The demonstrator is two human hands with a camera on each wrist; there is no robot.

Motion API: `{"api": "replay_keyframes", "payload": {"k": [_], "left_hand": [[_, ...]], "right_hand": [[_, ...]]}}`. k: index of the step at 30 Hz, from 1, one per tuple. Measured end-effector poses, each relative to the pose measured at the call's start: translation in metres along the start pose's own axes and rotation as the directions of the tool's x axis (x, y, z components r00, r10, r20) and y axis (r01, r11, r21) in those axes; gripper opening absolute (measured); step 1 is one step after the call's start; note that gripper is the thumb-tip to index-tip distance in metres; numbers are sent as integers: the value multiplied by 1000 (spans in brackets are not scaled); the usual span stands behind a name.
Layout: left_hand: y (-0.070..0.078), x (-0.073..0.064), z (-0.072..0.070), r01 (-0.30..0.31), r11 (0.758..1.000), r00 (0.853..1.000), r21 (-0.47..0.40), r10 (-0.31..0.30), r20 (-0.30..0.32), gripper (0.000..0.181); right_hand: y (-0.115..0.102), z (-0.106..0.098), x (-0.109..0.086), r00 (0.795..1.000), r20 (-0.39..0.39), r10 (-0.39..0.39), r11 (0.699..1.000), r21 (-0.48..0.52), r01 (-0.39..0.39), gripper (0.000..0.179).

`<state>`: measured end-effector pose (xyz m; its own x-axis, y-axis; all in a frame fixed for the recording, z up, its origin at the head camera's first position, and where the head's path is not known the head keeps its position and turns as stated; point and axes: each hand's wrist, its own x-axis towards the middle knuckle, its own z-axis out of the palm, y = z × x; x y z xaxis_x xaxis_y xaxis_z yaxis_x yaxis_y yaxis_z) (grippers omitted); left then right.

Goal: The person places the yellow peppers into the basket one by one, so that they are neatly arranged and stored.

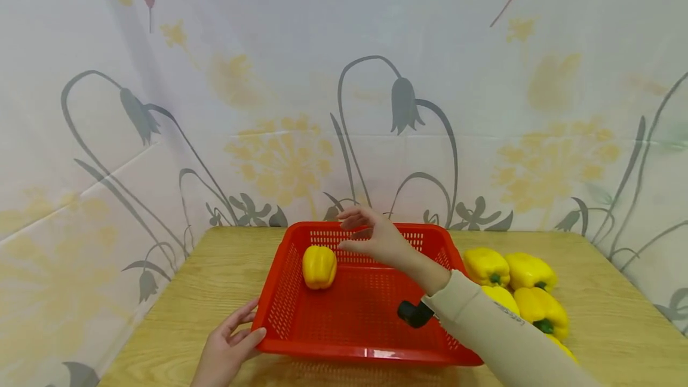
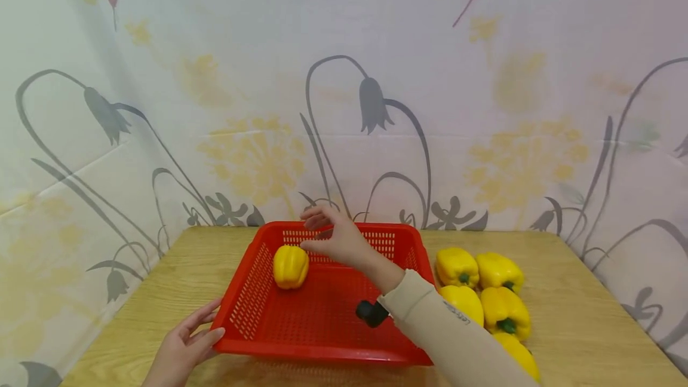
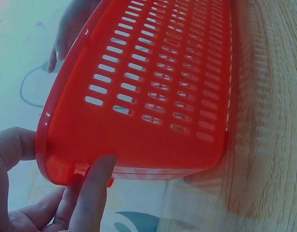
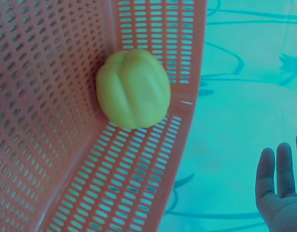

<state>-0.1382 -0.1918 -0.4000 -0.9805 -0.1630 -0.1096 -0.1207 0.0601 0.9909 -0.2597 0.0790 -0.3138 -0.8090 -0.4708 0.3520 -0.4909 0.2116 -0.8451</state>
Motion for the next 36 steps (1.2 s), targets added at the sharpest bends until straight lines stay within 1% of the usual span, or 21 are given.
{"api": "replay_keyframes", "payload": {"k": [1, 5, 7, 13, 20, 28, 30, 36], "left_hand": [[0, 0, 0, -1, 1000, 1000, 1, 1, 0, 57], [1, -1, 0, 3, 1000, 1000, 7, -3, -5, 57], [0, -1, -1, 4, 1000, 1000, 9, -4, -5, 57], [1, -1, -1, -1, 1000, 1000, 19, 1, -5, 57], [0, 0, 0, 0, 1000, 1000, 29, 0, -1, 57], [0, -1, 0, 0, 1000, 1000, 16, 0, 2, 57], [0, -1, 0, 0, 1000, 1000, 13, 0, 2, 57], [-1, -1, 0, -7, 1000, 1000, -6, 7, 8, 57]], "right_hand": [[3, -2, 0, 1000, -6, -7, 1000, -2, 7, 44], [0, -9, -5, 999, -30, -42, 999, 14, 42, 44], [-1, -12, -8, 998, -41, -56, 998, 4, 57, 44], [-8, -23, -19, 994, -78, -73, 997, -21, 72, 42], [-10, -36, -33, 990, -108, -90, 996, -11, 89, 42], [-9, -52, -50, 979, -142, -148, 989, -10, 149, 39], [-9, -55, -54, 979, -145, -146, 989, -24, 144, 38], [-9, -64, -68, 982, -154, -107, 993, -68, 97, 38]]}}
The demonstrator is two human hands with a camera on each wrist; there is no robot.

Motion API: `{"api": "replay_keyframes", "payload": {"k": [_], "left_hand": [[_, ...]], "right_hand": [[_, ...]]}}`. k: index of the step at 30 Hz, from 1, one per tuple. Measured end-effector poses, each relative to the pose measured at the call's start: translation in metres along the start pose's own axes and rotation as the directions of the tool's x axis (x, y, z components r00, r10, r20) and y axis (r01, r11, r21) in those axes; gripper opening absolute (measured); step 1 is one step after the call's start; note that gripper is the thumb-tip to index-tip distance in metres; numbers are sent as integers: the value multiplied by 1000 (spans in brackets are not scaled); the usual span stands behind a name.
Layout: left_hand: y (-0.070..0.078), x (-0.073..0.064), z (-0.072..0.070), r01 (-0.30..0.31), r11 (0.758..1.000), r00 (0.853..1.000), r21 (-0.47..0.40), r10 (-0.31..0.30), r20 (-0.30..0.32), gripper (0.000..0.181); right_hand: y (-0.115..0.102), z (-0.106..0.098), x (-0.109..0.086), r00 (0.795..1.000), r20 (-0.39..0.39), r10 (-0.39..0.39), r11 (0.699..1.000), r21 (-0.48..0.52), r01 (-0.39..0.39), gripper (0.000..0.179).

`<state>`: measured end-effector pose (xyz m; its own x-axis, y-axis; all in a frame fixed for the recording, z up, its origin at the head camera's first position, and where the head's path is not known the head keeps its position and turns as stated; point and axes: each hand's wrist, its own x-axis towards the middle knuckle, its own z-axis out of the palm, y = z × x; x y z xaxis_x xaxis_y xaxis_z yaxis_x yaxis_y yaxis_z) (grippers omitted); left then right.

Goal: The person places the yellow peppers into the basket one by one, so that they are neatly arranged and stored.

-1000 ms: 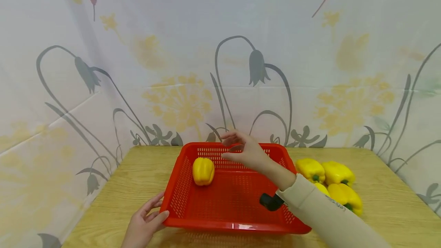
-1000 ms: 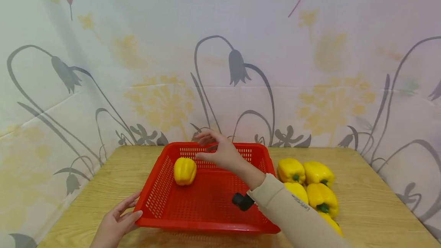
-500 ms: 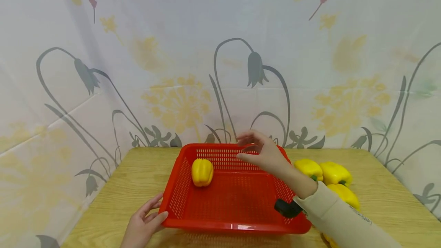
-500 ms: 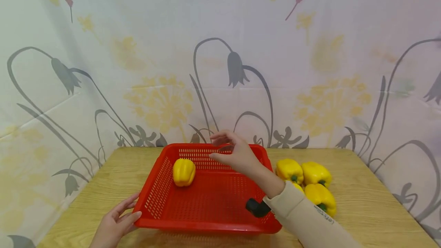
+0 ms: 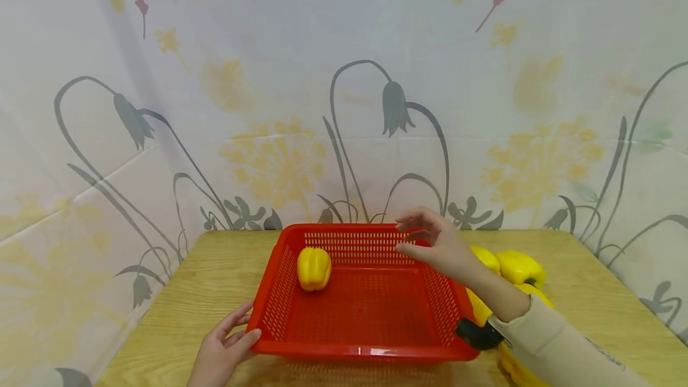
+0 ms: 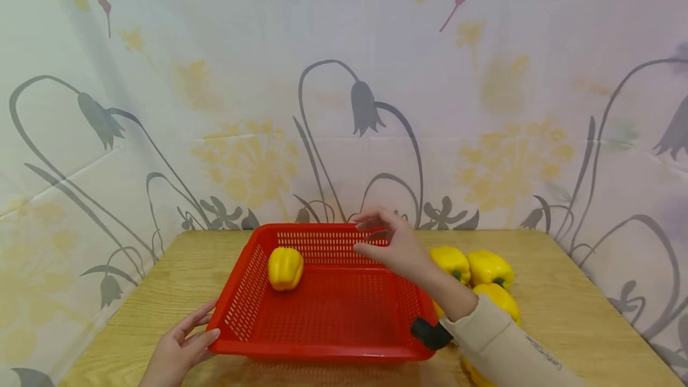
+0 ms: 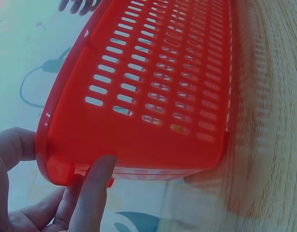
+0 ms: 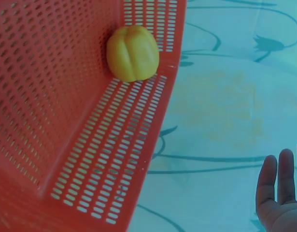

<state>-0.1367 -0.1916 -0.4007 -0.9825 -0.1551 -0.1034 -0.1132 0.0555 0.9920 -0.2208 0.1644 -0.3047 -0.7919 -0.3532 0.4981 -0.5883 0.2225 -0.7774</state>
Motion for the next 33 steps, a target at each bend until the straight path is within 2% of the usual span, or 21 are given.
{"api": "replay_keyframes", "payload": {"k": [9, 22, 33], "left_hand": [[0, 1, 0, -8, 1000, 1000, 4, 8, 1, 57], [1, 0, 0, 9, 1000, 1000, 2, -9, -7, 58], [0, 1, 0, 9, 1000, 1000, 1, -9, 0, 58]], "right_hand": [[4, -12, -18, 999, -31, 11, 999, -40, -12, 35], [13, -28, -48, 998, -42, -49, 999, 14, 50, 32], [21, -40, -70, 996, -86, -8, 1000, 0, 8, 34]]}}
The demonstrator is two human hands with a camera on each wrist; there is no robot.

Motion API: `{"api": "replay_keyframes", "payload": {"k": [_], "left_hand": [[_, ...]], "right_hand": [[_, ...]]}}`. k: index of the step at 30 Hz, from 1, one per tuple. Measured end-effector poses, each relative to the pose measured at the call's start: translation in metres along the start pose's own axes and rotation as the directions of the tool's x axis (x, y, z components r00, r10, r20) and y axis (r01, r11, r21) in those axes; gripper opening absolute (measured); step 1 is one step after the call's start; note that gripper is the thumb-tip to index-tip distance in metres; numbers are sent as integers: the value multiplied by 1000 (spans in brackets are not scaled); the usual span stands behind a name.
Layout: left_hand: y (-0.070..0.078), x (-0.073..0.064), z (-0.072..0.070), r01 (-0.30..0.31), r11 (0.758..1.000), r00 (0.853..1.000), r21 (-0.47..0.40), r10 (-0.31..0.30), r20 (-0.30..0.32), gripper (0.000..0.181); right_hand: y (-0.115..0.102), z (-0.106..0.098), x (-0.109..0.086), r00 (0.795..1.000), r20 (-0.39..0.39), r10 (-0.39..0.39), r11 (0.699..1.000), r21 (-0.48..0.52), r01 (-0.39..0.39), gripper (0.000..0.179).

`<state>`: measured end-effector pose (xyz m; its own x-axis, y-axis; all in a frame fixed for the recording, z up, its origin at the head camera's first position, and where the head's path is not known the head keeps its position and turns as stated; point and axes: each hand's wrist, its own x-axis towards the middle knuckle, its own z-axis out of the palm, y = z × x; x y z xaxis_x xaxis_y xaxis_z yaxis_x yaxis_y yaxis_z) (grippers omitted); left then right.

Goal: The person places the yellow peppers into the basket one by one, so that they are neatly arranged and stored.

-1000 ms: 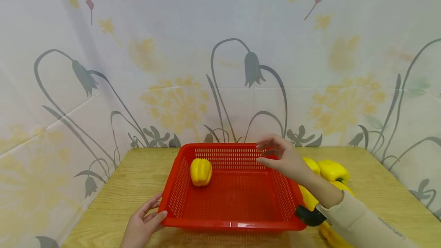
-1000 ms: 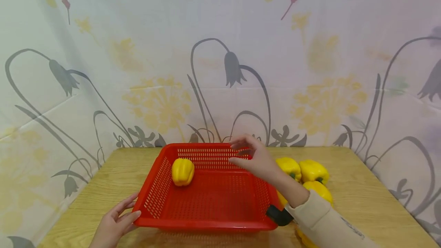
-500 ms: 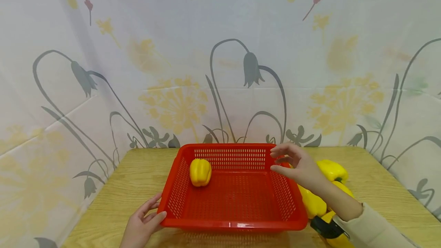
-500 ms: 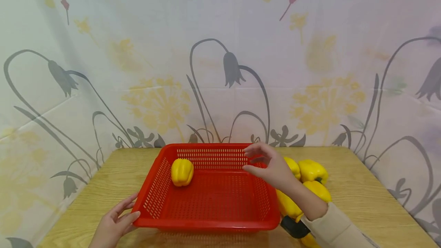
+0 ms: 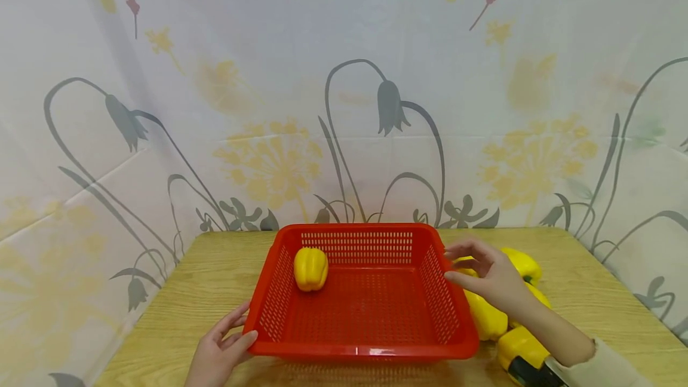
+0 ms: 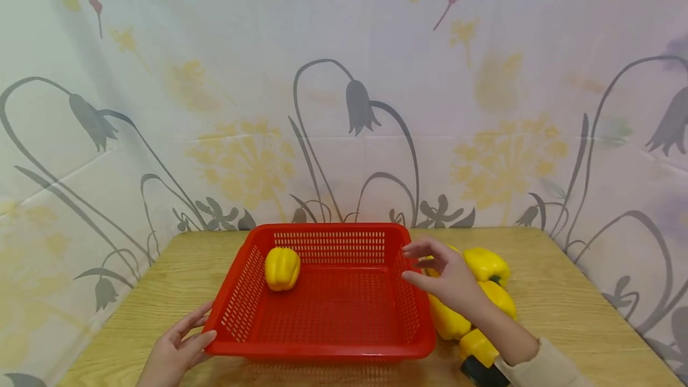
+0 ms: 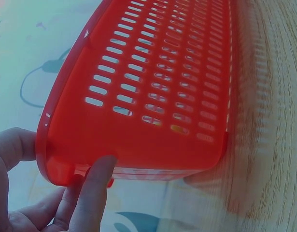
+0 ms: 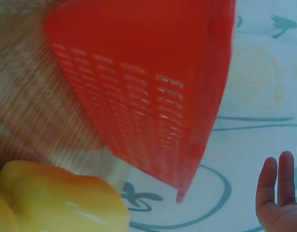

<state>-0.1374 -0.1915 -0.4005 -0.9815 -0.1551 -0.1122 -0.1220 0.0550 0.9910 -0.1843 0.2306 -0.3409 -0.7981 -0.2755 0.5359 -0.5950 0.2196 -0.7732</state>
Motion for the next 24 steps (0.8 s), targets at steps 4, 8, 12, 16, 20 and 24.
{"api": "replay_keyframes", "payload": {"k": [4, 8, 12, 16, 20, 24], "left_hand": [[0, 0, -1, 2, 1000, 1000, -1, -2, 0, 58], [-1, 0, -2, -2, 1000, 1000, 12, 2, 1, 58], [-1, 1, -1, -7, 1000, 1000, 21, 7, 1, 57], [-1, 1, -1, -10, 1000, 1000, 23, 10, -2, 57], [-1, 1, -1, -12, 1000, 1000, 25, 12, -2, 57], [-1, 1, -1, -6, 1000, 1000, 25, 7, -2, 57]], "right_hand": [[4, -4, -7, 1000, -11, 16, 1000, -10, -16, 33], [9, -8, -14, 1000, -25, 16, 1000, -17, -16, 32], [13, -12, -22, 999, -26, 25, 999, -21, -25, 31], [15, -15, -30, 998, -29, 54, 997, -54, -55, 30], [17, -17, -38, 996, -37, 83, 990, -111, -87, 29], [20, -19, -47, 995, -54, 88, 982, -160, -95, 29]]}}
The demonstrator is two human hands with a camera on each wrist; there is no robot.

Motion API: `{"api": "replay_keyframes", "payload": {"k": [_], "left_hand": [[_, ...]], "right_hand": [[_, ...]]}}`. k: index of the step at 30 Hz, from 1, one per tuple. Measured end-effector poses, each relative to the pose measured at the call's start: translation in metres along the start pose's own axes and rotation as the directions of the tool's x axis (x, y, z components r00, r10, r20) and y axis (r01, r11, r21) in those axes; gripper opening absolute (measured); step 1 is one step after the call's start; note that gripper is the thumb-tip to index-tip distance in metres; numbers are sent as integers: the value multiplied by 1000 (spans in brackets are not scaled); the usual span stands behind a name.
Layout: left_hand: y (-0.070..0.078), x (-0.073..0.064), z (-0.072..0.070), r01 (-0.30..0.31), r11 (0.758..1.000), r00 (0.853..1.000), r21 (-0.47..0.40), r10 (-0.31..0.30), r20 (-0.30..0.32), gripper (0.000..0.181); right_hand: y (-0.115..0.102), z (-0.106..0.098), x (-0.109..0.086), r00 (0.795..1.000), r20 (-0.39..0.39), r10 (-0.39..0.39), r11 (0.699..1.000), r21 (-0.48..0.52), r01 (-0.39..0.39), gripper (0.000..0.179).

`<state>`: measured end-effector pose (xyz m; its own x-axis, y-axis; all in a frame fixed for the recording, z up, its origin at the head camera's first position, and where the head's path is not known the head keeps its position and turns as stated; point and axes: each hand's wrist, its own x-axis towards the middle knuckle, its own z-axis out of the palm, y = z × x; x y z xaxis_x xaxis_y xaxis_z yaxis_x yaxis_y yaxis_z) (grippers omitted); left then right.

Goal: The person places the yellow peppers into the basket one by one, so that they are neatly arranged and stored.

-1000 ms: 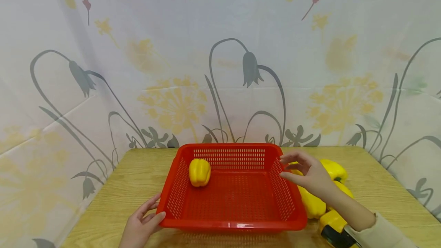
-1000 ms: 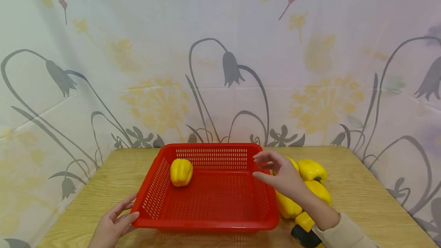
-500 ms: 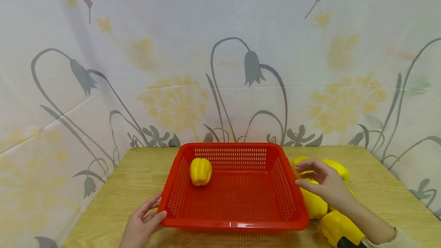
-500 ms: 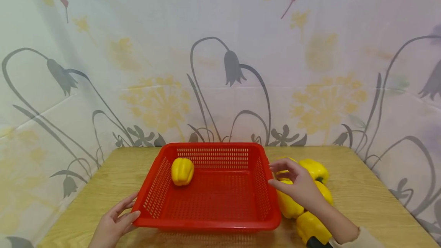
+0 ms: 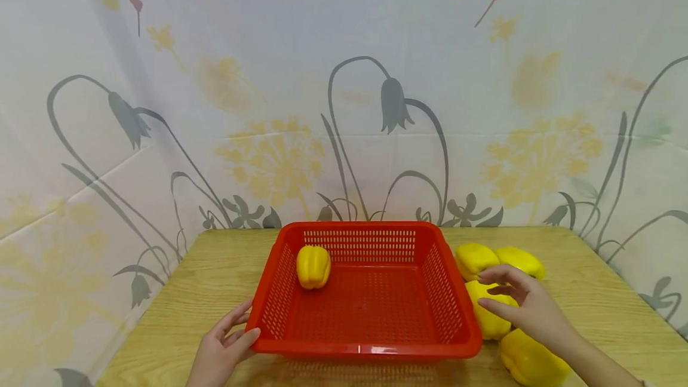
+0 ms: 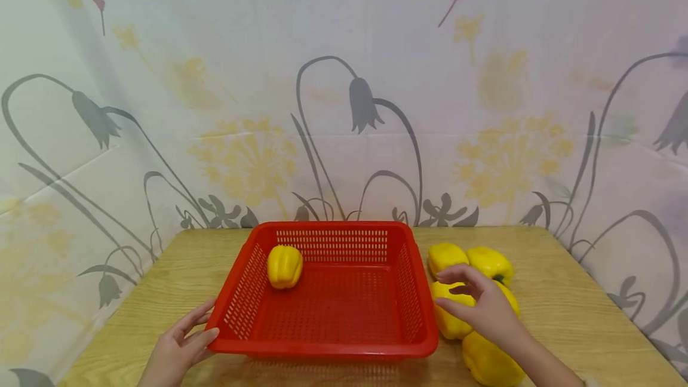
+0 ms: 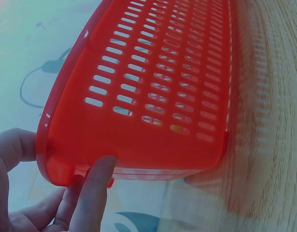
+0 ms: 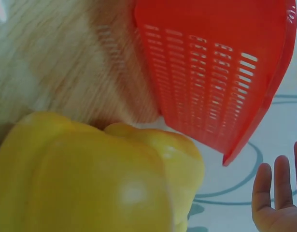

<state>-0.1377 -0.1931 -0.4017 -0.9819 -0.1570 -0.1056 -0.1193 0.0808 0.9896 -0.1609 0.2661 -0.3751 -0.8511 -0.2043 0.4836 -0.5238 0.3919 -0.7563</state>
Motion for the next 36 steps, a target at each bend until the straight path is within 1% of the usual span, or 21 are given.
{"api": "replay_keyframes", "payload": {"k": [4, 6, 8, 12, 15, 20, 24, 27, 29, 31, 36], "left_hand": [[0, 0, -1, 2, 1000, 1000, 7, -2, -3, 58], [0, 0, -1, 4, 1000, 1000, 5, -4, -6, 57], [0, 0, -1, 0, 1000, 1000, 3, 0, -4, 57], [0, 0, 0, 0, 1000, 1000, -7, 0, -4, 57], [0, 0, 0, 4, 1000, 1000, -17, -4, -4, 57], [0, 0, 0, 13, 1000, 1000, -25, -14, -2, 58], [1, 0, 0, 17, 1000, 1000, -20, -17, -2, 58], [1, 0, 0, 16, 1000, 1000, -20, -16, -1, 58], [1, 0, 0, 16, 1000, 1000, -21, -15, 0, 57], [1, 0, 0, 14, 1000, 1000, -22, -14, 1, 57], [2, -1, 1, 11, 1000, 1000, -23, -11, 2, 57]], "right_hand": [[4, -1, -7, 1000, -22, -19, 1000, -26, 18, 30], [6, -2, -10, 999, -31, -19, 998, -58, 17, 31], [7, -3, -12, 999, -39, -8, 994, -113, 4, 30], [8, -6, -18, 996, -62, 58, 970, -232, -71, 30], [9, -9, -23, 993, -80, 85, 949, -298, -105, 30], [13, -11, -31, 992, -100, 78, 925, -363, -109, 32], [16, -13, -37, 989, -102, 105, 906, -400, -138, 33], [18, -14, -41, 989, -111, 99, 895, -425, -138, 36], [21, -14, -44, 990, -121, 72, 891, -438, -118, 37], [23, -15, -47, 990, -127, 62, 885, -451, -114, 39], [31, -19, -54, 992, -119, 32, 872, -482, -86, 41]]}}
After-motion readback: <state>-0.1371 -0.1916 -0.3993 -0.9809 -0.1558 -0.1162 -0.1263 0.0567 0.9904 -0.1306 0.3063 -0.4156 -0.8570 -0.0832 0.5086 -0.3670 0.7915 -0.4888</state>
